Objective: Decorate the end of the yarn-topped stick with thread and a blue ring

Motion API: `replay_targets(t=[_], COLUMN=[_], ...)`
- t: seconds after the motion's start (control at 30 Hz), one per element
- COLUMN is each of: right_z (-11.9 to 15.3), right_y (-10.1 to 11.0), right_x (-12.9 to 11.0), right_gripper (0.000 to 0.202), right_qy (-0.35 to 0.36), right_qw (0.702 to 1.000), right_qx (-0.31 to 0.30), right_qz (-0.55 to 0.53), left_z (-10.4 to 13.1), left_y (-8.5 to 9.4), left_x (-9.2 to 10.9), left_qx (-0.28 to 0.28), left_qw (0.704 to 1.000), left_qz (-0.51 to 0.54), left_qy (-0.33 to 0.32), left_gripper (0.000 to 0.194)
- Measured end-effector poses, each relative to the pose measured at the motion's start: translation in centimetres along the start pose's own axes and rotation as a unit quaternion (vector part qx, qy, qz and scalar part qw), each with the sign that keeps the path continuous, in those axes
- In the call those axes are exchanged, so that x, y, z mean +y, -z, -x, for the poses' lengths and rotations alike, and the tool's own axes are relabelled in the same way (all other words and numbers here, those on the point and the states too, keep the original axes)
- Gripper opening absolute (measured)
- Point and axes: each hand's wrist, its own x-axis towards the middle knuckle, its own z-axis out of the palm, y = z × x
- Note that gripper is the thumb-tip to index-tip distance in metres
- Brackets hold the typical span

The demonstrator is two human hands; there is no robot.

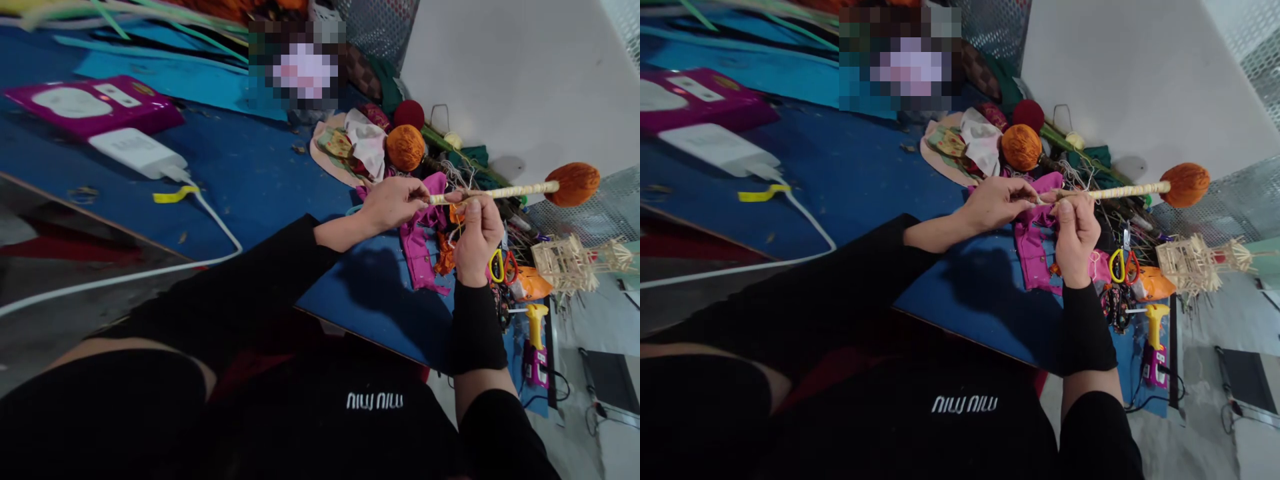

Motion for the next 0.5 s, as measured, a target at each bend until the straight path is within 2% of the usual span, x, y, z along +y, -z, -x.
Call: replay_targets(t=[0.13, 0.33, 0.5], right_z=[-0.3, -0.8, -1.0], right_y=[0.3, 0.4, 0.5], right_x=[0.5, 2.8, 4.7], right_gripper=[0.038, 0.042, 0.047], right_qy=[-0.047, -0.043, -0.032], right_qw=[0.999, 0.999, 0.996], right_qx=[0.006, -0.015, -0.067], right_qz=[-0.014, 0.012, 0.055], left_z=[0.4, 0.9, 1.2], left_y=[-0.1, -0.2, -0.5], left_x=[0.2, 0.6, 0.3], left_qx=[-0.025, -0.044, -0.039], left_qw=[0.999, 0.989, 0.96], left_qz=[-0.024, -0.138, -0.256], left_qy=[-0.009, -0.04, -0.104], left_gripper=[0.024, 0.026, 0.03])
